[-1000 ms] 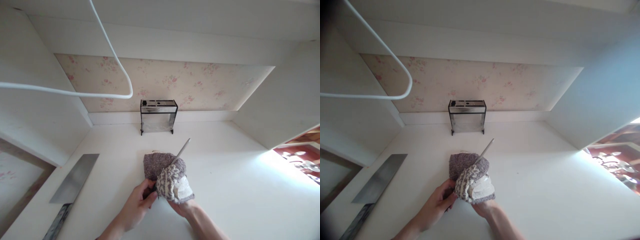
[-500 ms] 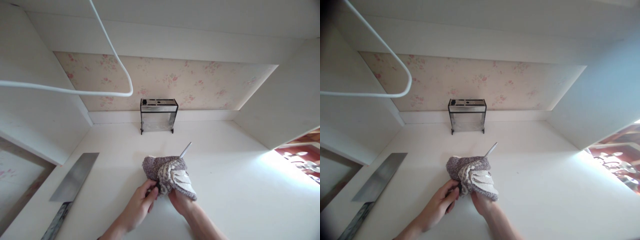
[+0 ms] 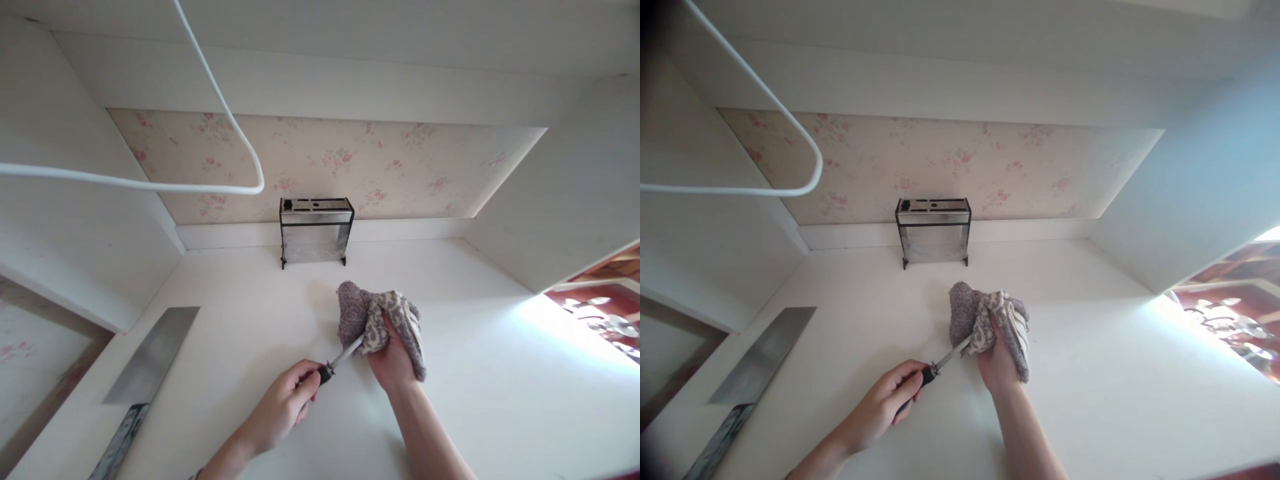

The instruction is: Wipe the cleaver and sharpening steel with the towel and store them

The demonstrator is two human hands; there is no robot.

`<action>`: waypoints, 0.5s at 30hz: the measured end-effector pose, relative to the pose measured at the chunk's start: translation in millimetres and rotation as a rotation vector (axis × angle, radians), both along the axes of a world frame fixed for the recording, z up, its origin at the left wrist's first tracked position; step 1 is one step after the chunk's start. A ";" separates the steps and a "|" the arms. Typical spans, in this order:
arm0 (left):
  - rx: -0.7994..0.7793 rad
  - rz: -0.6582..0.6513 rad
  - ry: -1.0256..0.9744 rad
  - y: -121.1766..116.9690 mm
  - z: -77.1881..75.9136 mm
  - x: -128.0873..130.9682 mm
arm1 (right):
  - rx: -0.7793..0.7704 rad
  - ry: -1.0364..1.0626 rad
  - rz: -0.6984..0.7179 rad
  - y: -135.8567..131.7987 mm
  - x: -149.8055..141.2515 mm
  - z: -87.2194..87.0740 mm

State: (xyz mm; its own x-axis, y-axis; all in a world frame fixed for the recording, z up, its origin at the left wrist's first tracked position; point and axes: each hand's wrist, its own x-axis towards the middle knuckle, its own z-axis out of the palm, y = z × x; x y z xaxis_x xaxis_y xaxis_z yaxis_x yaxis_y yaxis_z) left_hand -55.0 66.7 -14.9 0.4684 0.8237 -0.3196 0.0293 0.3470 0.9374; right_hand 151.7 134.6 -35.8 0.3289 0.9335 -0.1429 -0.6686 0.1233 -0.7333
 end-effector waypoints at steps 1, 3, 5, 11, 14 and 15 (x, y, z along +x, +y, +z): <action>-0.011 -0.007 -0.006 -0.1 0.6 -0.3 | -0.015 0.051 -0.024 2.0 4.5 -0.2; -0.024 -0.019 -0.012 -0.4 2.1 -1.4 | -0.039 0.130 -0.041 5.0 12.1 0.9; -0.026 -0.029 -0.006 -0.9 3.7 -3.1 | -0.044 0.167 -0.057 7.6 18.9 2.5; 0.002 -0.025 0.064 -3.5 5.9 -10.5 | -0.012 0.218 -0.173 14.8 44.9 0.3; 0.032 0.003 0.068 -3.0 5.4 -13.3 | 0.036 0.270 -0.262 14.9 59.2 1.6; 0.046 0.023 0.059 -2.4 5.2 -13.8 | 0.046 0.278 -0.287 14.4 62.0 3.2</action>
State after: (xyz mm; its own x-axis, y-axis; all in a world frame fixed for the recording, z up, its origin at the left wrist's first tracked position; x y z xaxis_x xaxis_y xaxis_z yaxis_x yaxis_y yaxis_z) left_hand -68.8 64.3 -9.7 0.4304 0.8486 -0.3078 0.0779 0.3048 0.9492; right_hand 213.7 149.0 -32.6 0.5323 0.8165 -0.2236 -0.7740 0.3625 -0.5192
